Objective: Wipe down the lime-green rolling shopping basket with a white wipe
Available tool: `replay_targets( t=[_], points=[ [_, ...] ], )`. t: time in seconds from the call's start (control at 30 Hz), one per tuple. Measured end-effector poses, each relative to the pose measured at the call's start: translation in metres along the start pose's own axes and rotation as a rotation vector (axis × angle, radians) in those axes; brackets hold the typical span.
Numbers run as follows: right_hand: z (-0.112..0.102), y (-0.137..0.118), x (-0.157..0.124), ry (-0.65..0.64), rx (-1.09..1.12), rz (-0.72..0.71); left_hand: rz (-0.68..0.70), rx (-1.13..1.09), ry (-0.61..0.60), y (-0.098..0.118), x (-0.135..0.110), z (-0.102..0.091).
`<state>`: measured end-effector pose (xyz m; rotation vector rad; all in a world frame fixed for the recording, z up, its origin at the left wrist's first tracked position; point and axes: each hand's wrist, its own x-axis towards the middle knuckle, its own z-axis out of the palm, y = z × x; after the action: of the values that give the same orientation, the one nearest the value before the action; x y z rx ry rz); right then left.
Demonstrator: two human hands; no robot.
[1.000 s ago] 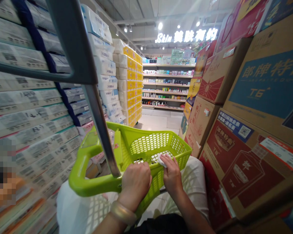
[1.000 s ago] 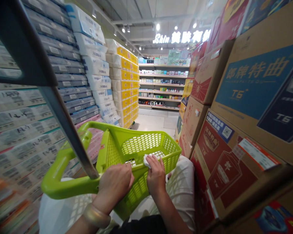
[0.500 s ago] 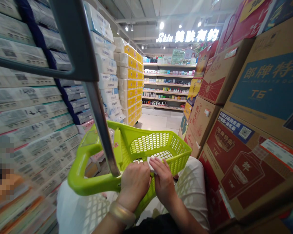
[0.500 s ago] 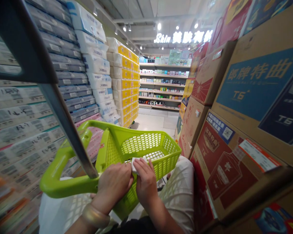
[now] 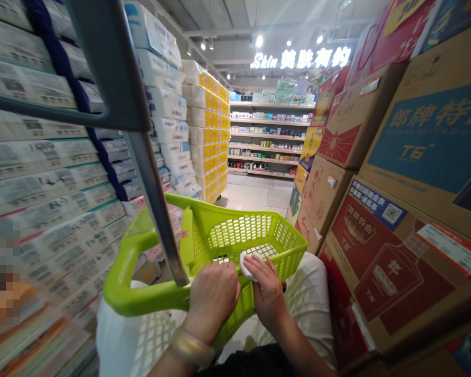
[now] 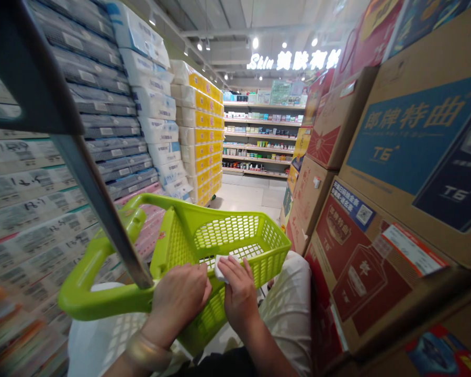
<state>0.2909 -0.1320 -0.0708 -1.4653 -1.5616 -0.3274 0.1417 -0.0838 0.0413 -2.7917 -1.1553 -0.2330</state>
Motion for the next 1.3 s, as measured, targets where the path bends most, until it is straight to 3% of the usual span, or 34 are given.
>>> replay_targets(
  t=[0.2, 0.37, 0.6, 0.77, 0.97, 1.17, 1.3],
  points=[
    [-0.001, 0.008, 0.001, 0.096, -0.063, 0.087, -0.012, 0.009, -0.005, -0.001, -0.001, -0.001],
    [0.003, -0.015, 0.004, -0.012, 0.003, -0.039, 0.008, -0.013, -0.011, -0.001, -0.001, -0.002],
    [0.001, 0.001, 0.002, 0.086, -0.079, 0.075, -0.002, 0.015, -0.018, -0.001, -0.002, -0.003],
    [0.004, -0.016, 0.003, -0.017, -0.002, -0.035, 0.021, 0.001, -0.022, -0.002, -0.002, -0.002],
    [0.005, -0.002, 0.007, 0.087, -0.061, 0.071, 0.004, -0.003, -0.013, -0.004, -0.002, -0.001],
    [0.014, -0.022, 0.015, 0.001, 0.034, -0.04, 0.024, -0.017, -0.022, -0.01, -0.001, -0.002],
    [0.006, 0.0, 0.009, 0.016, -0.04, 0.027, -0.004, -0.007, -0.015, -0.018, -0.002, -0.006]
  ],
)
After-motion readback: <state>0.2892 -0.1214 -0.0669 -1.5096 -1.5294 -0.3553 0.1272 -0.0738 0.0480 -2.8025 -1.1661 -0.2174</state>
